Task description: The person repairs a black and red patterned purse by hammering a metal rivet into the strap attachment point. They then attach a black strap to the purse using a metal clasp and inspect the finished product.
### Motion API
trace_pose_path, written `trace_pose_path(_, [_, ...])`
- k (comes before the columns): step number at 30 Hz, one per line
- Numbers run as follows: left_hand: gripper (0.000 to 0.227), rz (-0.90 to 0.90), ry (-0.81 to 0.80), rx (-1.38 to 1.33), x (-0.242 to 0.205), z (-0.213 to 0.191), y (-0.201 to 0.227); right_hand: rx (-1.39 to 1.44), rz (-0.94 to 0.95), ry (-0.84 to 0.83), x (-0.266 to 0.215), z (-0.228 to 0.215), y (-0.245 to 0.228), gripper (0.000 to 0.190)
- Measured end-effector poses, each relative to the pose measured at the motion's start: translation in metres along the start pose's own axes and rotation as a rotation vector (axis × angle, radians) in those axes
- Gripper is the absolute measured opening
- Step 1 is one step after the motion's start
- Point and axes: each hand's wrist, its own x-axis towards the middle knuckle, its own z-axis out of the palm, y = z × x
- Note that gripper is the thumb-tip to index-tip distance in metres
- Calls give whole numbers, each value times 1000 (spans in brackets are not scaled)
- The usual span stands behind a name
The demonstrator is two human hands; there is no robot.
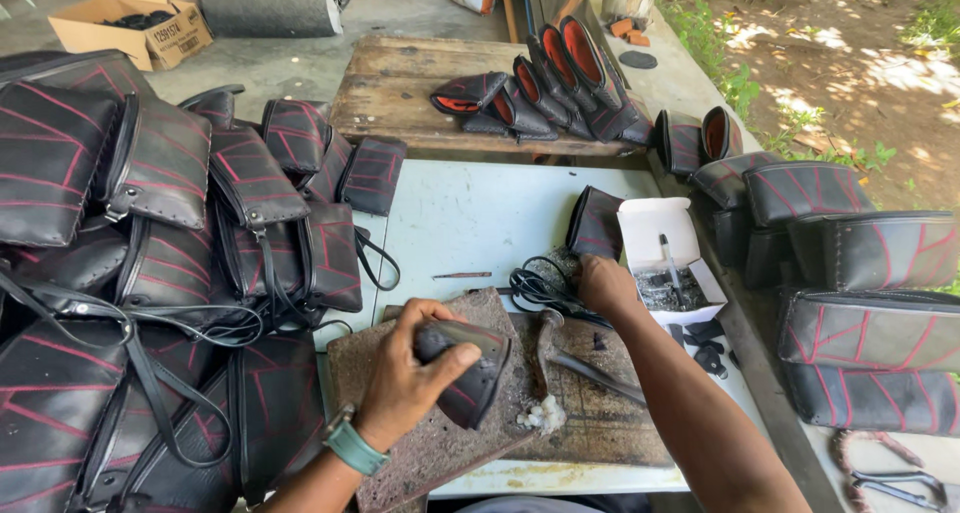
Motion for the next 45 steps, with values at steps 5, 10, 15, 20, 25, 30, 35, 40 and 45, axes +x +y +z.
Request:
trace_pose_path(5, [36, 145, 87, 53, 20, 21, -6, 66, 6, -21, -4, -4, 11, 18])
trace_pose_path(10, [34, 292, 159, 61, 59, 40, -2, 162, -73, 121, -8, -18, 7, 15])
trace_pose_path(15, [36, 252, 215, 67, 58, 57, 1, 599, 24, 189, -43, -51, -8, 16])
trace_pose_path(20, [37, 256, 251, 34, 52, 66, 0, 1296, -175, 84, -110, -68, -48, 15])
trace_pose_path(25, [37, 274, 256, 31, 46, 74, 7, 1648, -466, 55, -145, -72, -79, 30])
trace_pose_path(30, [39, 202, 178, -49, 44, 74, 12, 1695, -499, 56, -145, -75, -79, 36])
trace_pose_path(35, [40, 93, 99, -152, 45, 74, 10, 1837, -535, -13, -145, -69, -78, 36])
trace_pose_path(40, [40, 83, 85, -199, 45, 73, 7, 1856, -513, -34, -144, -70, -78, 35])
trace_pose_path(45, [39, 113, 128, -144, 45, 72, 7, 1764, -490, -16, -143, -69, -73, 34])
